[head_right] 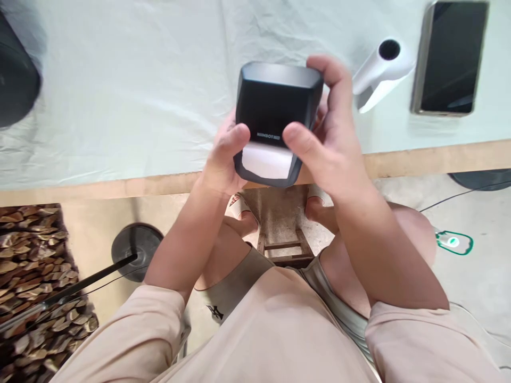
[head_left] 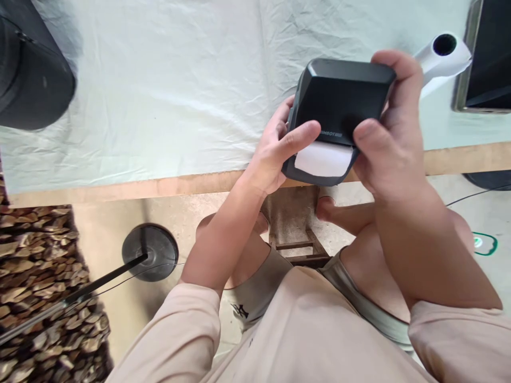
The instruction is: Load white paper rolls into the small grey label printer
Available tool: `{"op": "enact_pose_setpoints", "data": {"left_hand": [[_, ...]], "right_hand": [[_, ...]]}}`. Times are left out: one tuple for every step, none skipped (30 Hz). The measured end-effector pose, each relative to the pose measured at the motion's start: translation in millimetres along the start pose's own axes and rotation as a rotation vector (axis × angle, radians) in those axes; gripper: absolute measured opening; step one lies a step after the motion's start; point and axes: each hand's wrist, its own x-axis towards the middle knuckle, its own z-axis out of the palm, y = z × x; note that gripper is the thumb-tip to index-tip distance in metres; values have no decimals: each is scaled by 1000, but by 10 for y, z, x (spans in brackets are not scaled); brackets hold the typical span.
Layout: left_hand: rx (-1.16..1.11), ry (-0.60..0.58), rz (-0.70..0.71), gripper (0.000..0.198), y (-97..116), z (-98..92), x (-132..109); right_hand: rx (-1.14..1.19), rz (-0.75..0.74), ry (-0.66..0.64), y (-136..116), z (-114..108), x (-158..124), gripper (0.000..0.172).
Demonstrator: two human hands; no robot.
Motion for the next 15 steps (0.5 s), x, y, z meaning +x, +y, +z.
{"op": "enact_pose_setpoints", "data": {"left_hand": [[-7, 5, -13, 16, 17, 39, -13], [0, 53, -12, 12, 33, 84, -26], [14, 126, -4, 8, 47, 132, -38], [37, 169, -8, 5, 57, 177, -49], [64, 201, -5, 5, 64, 216, -57], [88, 212, -5, 7, 68, 244, -63], [107, 208, -4, 8, 68, 258, -64], [119, 207, 3, 8, 64, 256, -62], [122, 207, 10, 8, 58, 238, -55], [113, 196, 16, 8, 49, 206, -42], [89, 165, 16, 8, 38, 161, -24], [51, 112, 2, 10, 26, 107, -1], [-2, 39, -21, 18, 13, 49, 26], [-61, -37, -57, 30, 1, -9, 53], [-111, -85, -88, 40, -10, -62, 80]], "right_hand": [[69, 1, -36, 17, 37, -4, 67], [130, 15, -60, 23, 70, -10, 69], [177, 32, -64, 19, 98, -17, 70], [221, 53, -48, 6, 121, -25, 71], [261, 77, -25, -13, 140, -36, 71], [291, 101, -8, -35, 156, -48, 72], [310, 122, 11, -56, 169, -60, 71], [313, 141, 24, -75, 179, -71, 70], [306, 150, 38, -88, 186, -79, 68], [293, 147, 45, -96, 189, -84, 66], [278, 132, 45, -100, 186, -83, 65], [259, 111, 43, -99, 177, -78, 63], [232, 87, 47, -97, 163, -69, 62], [191, 65, 61, -96, 143, -57, 60], [140, 70, 72, -96, 120, -45, 59]]}}
